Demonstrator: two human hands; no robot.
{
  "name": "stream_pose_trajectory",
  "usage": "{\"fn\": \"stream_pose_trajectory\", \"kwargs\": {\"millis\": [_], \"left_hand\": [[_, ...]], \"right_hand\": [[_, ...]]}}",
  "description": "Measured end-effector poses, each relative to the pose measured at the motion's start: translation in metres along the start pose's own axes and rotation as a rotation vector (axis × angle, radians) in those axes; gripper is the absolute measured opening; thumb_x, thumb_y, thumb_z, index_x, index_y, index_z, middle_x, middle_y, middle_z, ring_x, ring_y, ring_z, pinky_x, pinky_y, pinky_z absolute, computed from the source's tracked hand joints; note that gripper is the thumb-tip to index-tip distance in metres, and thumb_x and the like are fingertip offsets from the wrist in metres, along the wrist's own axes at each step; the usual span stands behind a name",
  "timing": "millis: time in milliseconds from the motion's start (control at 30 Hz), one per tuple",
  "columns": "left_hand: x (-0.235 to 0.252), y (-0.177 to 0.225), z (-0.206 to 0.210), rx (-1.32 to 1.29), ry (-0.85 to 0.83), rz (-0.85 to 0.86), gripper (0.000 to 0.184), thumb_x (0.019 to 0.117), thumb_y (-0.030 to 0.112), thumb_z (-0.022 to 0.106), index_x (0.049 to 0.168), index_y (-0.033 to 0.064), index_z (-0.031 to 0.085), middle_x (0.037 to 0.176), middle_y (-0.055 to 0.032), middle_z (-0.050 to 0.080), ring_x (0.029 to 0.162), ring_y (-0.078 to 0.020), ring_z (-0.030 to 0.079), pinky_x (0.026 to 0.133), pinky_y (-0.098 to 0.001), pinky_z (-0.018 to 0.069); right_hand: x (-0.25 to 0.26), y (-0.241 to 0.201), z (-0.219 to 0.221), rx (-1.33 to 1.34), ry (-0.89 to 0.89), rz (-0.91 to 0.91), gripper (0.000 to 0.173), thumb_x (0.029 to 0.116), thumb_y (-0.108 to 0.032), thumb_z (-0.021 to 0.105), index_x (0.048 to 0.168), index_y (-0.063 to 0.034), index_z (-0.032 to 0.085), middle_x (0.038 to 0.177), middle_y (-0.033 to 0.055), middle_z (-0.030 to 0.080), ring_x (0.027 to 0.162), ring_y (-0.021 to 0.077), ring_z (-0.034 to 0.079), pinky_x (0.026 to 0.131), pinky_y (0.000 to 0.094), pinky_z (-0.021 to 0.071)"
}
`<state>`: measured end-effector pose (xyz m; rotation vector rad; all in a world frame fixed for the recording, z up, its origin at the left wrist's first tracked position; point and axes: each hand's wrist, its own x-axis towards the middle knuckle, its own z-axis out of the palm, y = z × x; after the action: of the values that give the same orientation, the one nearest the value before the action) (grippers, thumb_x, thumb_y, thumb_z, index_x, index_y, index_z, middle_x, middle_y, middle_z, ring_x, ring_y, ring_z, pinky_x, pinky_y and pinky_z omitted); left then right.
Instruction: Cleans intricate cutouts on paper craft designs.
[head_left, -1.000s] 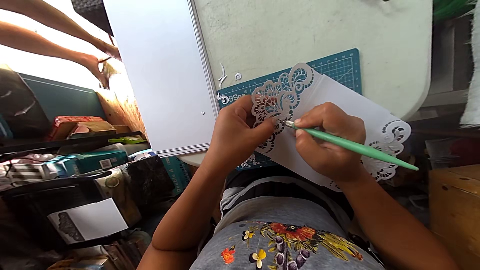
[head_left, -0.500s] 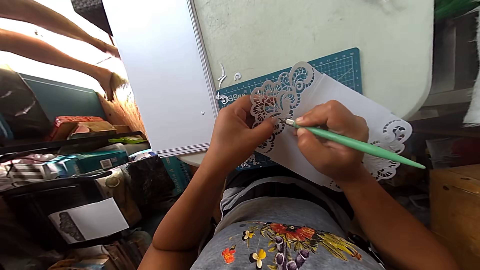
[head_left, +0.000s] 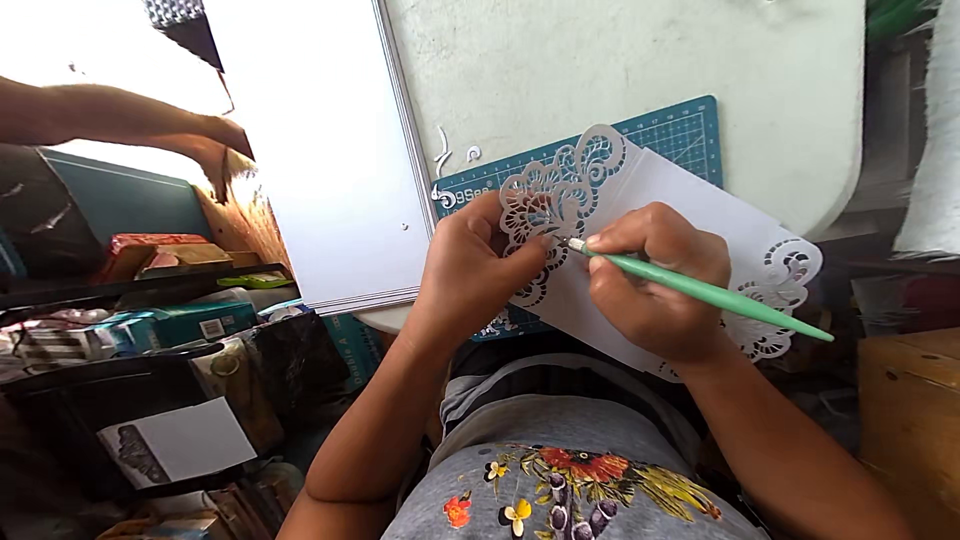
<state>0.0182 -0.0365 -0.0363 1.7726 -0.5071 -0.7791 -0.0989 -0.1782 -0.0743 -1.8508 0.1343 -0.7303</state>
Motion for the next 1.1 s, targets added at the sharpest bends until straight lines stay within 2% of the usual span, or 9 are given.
{"fn": "stream_pose_trajectory", "kwargs": {"millis": [167, 267, 367, 500, 667, 967, 1100], "left_hand": [[0.000, 0.001, 0.000, -0.007, -0.003, -0.018, 0.028, 0.0872, -0.004, 0.068, 0.113, 0.0032, 0.063, 0.095, 0.0031, 0.074, 0.081, -0.0013, 0.071, 0.075, -0.0191, 0.0608], [0.000, 0.001, -0.001, -0.008, -0.009, -0.012, 0.028, 0.0876, -0.004, 0.067, 0.114, 0.0038, 0.062, 0.094, 0.0042, 0.074, 0.080, -0.0006, 0.071, 0.073, -0.0182, 0.0605], [0.000, 0.001, -0.002, -0.015, -0.017, -0.003, 0.025, 0.0893, -0.003, 0.065, 0.113, 0.0039, 0.063, 0.094, 0.0043, 0.074, 0.080, -0.0002, 0.070, 0.072, -0.0179, 0.0601], [0.001, 0.003, -0.002, -0.019, -0.027, -0.010, 0.025, 0.0900, -0.003, 0.067, 0.114, 0.0035, 0.063, 0.095, 0.0031, 0.074, 0.082, -0.0013, 0.071, 0.075, -0.0188, 0.0606], [0.002, 0.003, -0.002, -0.033, -0.029, -0.018, 0.027, 0.0886, -0.004, 0.067, 0.114, 0.0030, 0.063, 0.095, 0.0020, 0.074, 0.082, -0.0019, 0.071, 0.075, -0.0192, 0.0608], [0.001, 0.001, -0.002, -0.018, -0.024, 0.012, 0.026, 0.0890, -0.003, 0.066, 0.114, 0.0024, 0.064, 0.096, 0.0019, 0.074, 0.081, -0.0018, 0.071, 0.074, -0.0187, 0.0606], [0.001, 0.001, -0.002, -0.013, -0.020, 0.008, 0.025, 0.0886, -0.003, 0.068, 0.113, 0.0036, 0.064, 0.093, 0.0028, 0.074, 0.080, -0.0014, 0.071, 0.073, -0.0182, 0.0605]], "right_hand": [[0.000, 0.000, 0.000, 0.002, -0.009, 0.005, 0.009, 0.0835, -0.004, 0.060, 0.086, 0.0030, 0.064, 0.077, 0.0068, 0.065, 0.071, 0.0035, 0.058, 0.062, 0.0162, 0.0430], [-0.001, 0.000, -0.006, 0.139, 0.000, 0.032, 0.007, 0.0858, -0.003, 0.059, 0.091, 0.0015, 0.060, 0.084, 0.0034, 0.063, 0.070, -0.0004, 0.059, 0.061, 0.0124, 0.0495], [-0.001, 0.001, -0.010, 0.266, 0.035, 0.073, 0.009, 0.0868, -0.001, 0.057, 0.095, -0.0026, 0.060, 0.089, 0.0004, 0.064, 0.072, 0.0004, 0.062, 0.061, 0.0147, 0.0535], [0.000, 0.001, -0.009, 0.240, 0.034, 0.062, 0.009, 0.0857, 0.000, 0.057, 0.095, -0.0022, 0.059, 0.087, 0.0010, 0.064, 0.071, 0.0005, 0.062, 0.060, 0.0143, 0.0528], [0.000, 0.000, -0.005, 0.152, -0.012, 0.036, 0.005, 0.0841, -0.001, 0.058, 0.089, 0.0003, 0.059, 0.081, 0.0020, 0.061, 0.068, -0.0018, 0.058, 0.058, 0.0107, 0.0472], [0.001, 0.001, -0.002, 0.049, -0.008, 0.008, 0.006, 0.0831, -0.004, 0.059, 0.085, 0.0011, 0.061, 0.075, 0.0035, 0.061, 0.067, 0.0005, 0.054, 0.057, 0.0125, 0.0409], [0.000, 0.001, -0.003, 0.076, -0.014, 0.012, 0.006, 0.0842, -0.003, 0.059, 0.088, 0.0013, 0.060, 0.079, 0.0033, 0.062, 0.069, -0.0009, 0.057, 0.059, 0.0109, 0.0451]]}}
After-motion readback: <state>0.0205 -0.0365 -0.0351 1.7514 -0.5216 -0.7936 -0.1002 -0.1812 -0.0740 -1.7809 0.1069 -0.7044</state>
